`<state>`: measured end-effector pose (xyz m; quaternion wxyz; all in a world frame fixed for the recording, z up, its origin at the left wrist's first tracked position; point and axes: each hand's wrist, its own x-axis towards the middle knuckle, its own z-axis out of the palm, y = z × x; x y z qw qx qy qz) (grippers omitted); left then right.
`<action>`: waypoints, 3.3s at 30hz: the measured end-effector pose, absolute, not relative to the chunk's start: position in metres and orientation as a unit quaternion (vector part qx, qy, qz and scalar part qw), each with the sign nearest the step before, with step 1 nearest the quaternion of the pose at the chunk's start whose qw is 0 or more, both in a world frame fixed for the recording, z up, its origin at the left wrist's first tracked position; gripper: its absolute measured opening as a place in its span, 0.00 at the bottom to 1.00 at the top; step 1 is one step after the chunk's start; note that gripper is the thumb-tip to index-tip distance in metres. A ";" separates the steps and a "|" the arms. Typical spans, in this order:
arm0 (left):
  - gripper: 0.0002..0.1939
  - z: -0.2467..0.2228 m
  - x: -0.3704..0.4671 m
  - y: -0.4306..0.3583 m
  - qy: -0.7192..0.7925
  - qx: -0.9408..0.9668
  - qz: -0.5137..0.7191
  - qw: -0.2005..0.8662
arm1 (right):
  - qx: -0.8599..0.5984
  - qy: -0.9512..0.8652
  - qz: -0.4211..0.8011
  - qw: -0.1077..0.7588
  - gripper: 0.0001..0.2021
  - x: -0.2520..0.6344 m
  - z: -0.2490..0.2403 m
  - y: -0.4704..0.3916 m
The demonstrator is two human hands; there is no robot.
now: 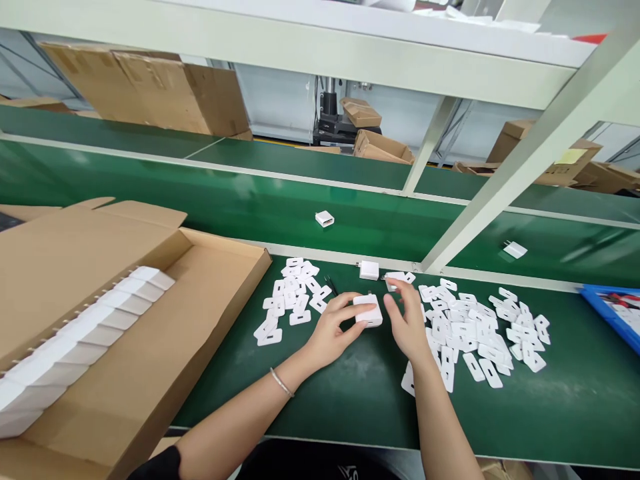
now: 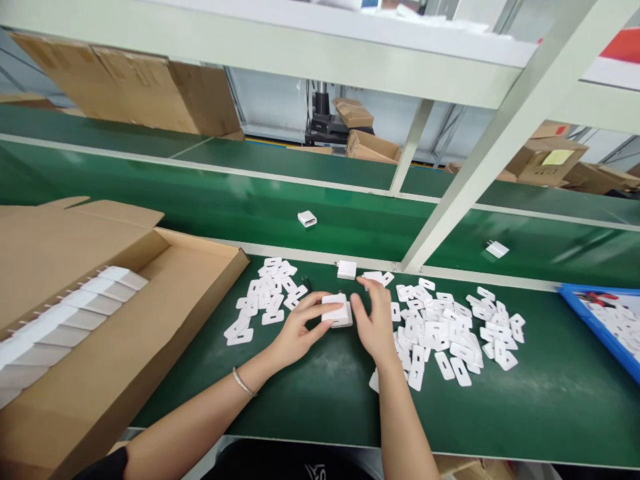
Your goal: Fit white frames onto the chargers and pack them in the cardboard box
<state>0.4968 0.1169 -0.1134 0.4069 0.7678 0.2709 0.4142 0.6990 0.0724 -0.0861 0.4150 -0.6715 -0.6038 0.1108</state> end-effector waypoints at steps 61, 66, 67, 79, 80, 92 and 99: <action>0.15 -0.098 0.481 0.119 0.202 0.699 0.507 0.463 | -0.838 -0.522 0.010 0.158 0.18 0.758 -0.121 0.057; 0.17 -0.102 0.480 0.117 0.229 0.692 0.474 0.495 | -0.825 -0.533 0.050 0.182 0.07 0.751 -0.107 0.060; 0.18 -0.102 0.480 0.117 0.228 0.689 0.466 0.506 | -0.808 -0.546 0.060 0.214 0.07 0.744 -0.100 0.061; 0.22 -0.099 0.484 0.111 0.224 0.742 0.443 0.451 | -0.568 -0.677 0.046 0.465 0.11 0.651 -0.065 0.056; 0.22 -0.099 0.484 0.111 0.223 0.746 0.443 0.443 | -0.569 -0.681 0.044 0.458 0.12 0.650 -0.067 0.056; 0.17 -0.100 0.486 0.106 0.197 0.729 0.478 0.448 | -0.562 -0.641 0.200 0.483 0.23 0.645 -0.076 0.055; 0.22 -0.100 0.483 0.105 0.214 0.761 0.474 0.388 | -0.527 -0.612 0.306 0.505 0.20 0.647 -0.083 0.056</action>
